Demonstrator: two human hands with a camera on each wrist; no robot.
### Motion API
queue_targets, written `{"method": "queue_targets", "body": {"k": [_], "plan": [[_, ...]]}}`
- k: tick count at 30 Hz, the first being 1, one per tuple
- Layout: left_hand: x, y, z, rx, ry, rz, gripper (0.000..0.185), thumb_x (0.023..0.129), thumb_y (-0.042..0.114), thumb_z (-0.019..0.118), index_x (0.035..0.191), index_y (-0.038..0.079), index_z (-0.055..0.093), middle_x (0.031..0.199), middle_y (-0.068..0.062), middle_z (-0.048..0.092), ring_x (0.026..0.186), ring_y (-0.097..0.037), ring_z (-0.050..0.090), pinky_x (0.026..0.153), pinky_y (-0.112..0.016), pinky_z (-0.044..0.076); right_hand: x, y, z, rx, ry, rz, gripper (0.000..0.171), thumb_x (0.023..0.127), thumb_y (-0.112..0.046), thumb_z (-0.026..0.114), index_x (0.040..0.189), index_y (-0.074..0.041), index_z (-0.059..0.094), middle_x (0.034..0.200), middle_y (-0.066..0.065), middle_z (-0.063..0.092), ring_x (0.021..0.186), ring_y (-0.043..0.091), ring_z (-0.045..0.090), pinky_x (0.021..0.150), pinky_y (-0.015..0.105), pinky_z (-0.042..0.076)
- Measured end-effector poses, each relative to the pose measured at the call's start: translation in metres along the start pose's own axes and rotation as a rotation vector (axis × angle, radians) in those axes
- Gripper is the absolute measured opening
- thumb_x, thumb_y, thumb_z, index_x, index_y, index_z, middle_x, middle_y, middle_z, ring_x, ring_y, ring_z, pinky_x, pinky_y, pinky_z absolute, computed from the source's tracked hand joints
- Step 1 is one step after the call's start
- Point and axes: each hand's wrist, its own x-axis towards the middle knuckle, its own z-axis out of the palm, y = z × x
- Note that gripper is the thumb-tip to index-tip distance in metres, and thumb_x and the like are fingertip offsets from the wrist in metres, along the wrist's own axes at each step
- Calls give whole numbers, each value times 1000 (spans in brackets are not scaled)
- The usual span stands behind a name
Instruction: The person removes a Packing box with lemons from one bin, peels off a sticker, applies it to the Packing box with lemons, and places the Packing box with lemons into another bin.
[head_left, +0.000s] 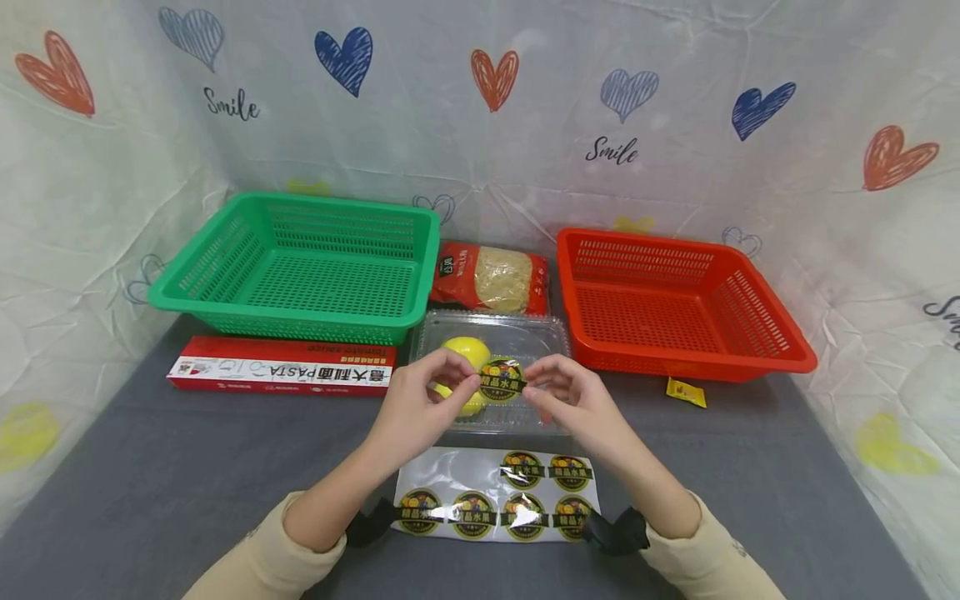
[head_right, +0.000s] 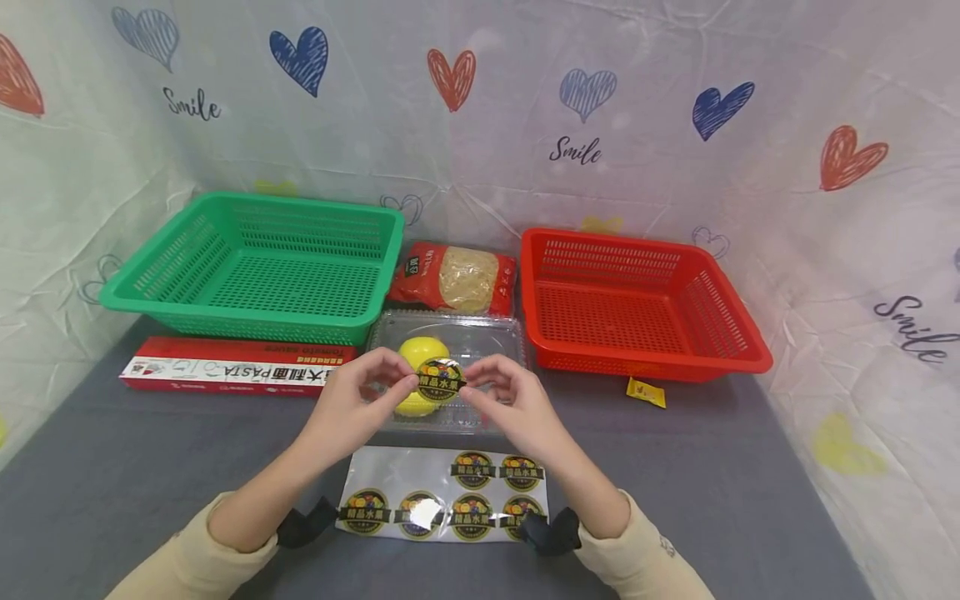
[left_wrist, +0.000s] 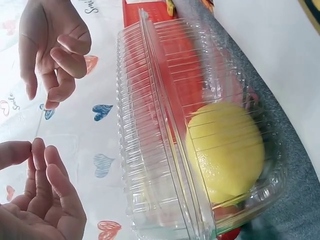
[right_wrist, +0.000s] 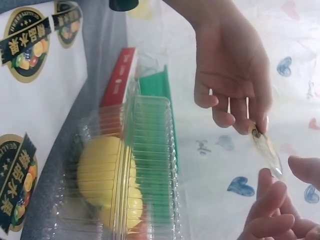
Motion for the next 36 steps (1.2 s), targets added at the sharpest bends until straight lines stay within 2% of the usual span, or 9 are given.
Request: {"method": "queue_targets", "body": {"k": [5, 10, 16, 19, 23, 28, 36], "plan": [[8, 0, 1, -44, 1, -37, 9, 83, 22, 68, 85, 14, 64, 77, 6, 64, 70, -7, 60, 58, -28, 50, 11, 2, -1, -7, 104, 28, 17, 84, -11, 66, 95, 2, 59, 81, 7, 61, 60, 15, 51, 52, 25, 45], [18, -3, 3, -23, 36, -33, 12, 83, 24, 68, 84, 13, 64, 77, 4, 65, 67, -10, 59, 62, -31, 48, 24, 3, -2, -43, 186, 25, 19, 82, -15, 69, 90, 1, 64, 79, 11, 63, 58, 12, 49, 51, 25, 43], [32, -9, 7, 148, 110, -60, 15, 83, 29, 68, 82, 14, 64, 75, 4, 65, 51, -12, 50, 45, -28, 40, 42, 9, -1, -75, 237, 57, 22, 81, -21, 71, 88, 0, 66, 73, 3, 63, 50, 11, 42, 47, 25, 38], [38, -10, 10, 258, 126, -88, 17, 82, 32, 68, 80, 16, 63, 74, 3, 65, 46, -11, 47, 39, -27, 36, 50, 14, -1, -93, 264, 76, 22, 80, -21, 72, 88, 0, 67, 72, 1, 65, 52, 11, 46, 48, 24, 40], [44, -10, 14, 397, 109, -117, 18, 82, 34, 68, 79, 17, 63, 74, 4, 65, 43, -9, 46, 39, -26, 35, 57, 20, -1, -148, 283, 60, 19, 79, -17, 73, 87, 0, 68, 75, 6, 68, 61, 22, 58, 51, 24, 46], [50, -12, 18, 520, 66, -153, 17, 82, 34, 67, 79, 19, 63, 72, 7, 65, 48, -10, 49, 44, -27, 36, 63, 29, -3, -240, 271, 20, 16, 78, -12, 73, 84, 1, 68, 74, 11, 68, 67, 36, 62, 50, 25, 49], [54, -22, 23, 573, 10, -184, 15, 81, 31, 67, 75, 18, 60, 72, 6, 65, 58, -14, 56, 46, -26, 38, 67, 33, -1, -389, 256, 3, 14, 74, -12, 76, 79, -1, 70, 71, 8, 67, 60, 15, 61, 52, 25, 47]]}}
